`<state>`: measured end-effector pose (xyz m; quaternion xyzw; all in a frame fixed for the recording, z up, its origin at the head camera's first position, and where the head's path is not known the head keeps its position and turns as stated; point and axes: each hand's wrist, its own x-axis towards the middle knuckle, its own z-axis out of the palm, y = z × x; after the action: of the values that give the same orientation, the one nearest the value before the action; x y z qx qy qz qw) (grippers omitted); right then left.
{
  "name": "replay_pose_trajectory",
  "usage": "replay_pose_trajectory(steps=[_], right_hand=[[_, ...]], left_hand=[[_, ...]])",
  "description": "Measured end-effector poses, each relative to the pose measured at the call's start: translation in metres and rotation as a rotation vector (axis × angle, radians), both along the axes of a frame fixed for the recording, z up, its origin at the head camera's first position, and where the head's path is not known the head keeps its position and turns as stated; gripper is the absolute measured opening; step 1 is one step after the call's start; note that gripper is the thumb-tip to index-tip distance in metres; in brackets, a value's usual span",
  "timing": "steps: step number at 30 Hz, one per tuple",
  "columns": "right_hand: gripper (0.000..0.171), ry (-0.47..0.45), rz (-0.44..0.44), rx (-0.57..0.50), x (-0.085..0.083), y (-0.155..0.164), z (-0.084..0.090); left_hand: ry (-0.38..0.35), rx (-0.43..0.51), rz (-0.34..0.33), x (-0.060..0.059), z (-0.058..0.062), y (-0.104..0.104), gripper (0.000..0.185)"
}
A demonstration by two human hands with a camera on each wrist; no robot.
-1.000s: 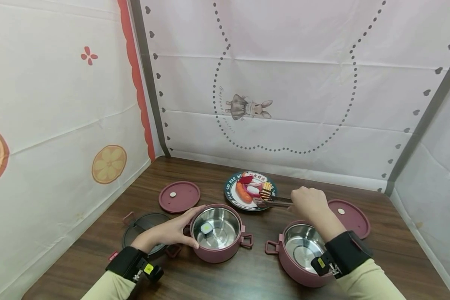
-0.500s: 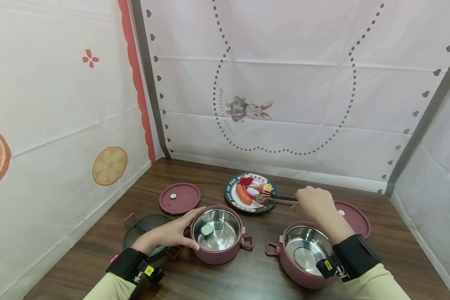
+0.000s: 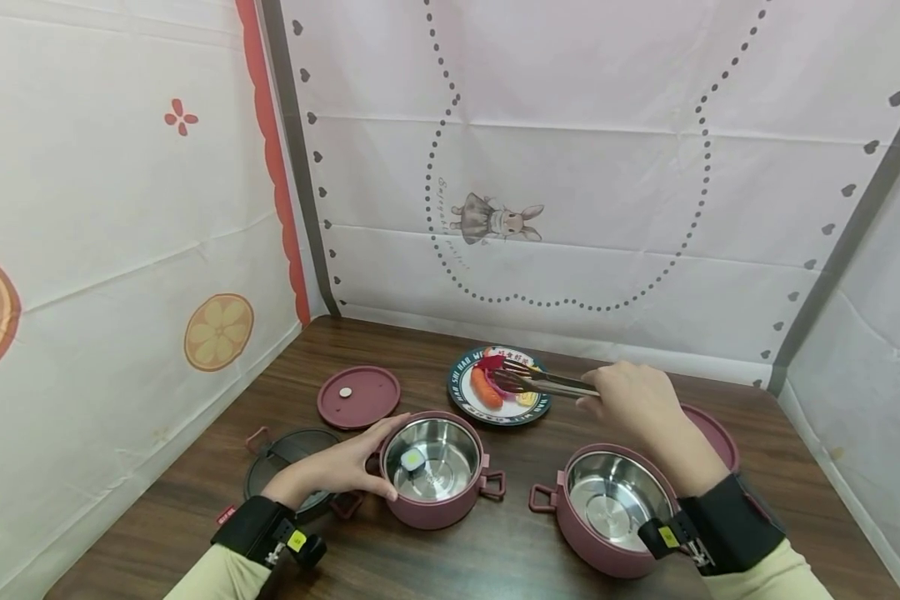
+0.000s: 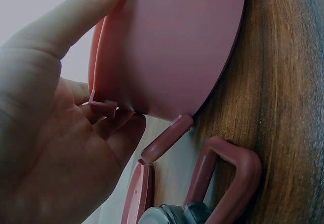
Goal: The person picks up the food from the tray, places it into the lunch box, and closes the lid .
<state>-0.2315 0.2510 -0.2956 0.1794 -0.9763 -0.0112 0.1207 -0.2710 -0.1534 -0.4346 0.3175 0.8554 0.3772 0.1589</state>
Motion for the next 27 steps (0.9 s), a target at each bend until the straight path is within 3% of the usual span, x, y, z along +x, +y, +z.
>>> replay_pose_trajectory(steps=[15,27], right_hand=[[0.031,0.109,0.113,0.004,0.028,-0.031,0.020],[0.035,0.130,0.159,0.004,0.035,-0.041,0.021]], left_hand=[[-0.008,0.008,0.000,-0.001,-0.001,0.000,0.107],[-0.018,0.012,-0.002,-0.001,0.000,0.000,0.107]])
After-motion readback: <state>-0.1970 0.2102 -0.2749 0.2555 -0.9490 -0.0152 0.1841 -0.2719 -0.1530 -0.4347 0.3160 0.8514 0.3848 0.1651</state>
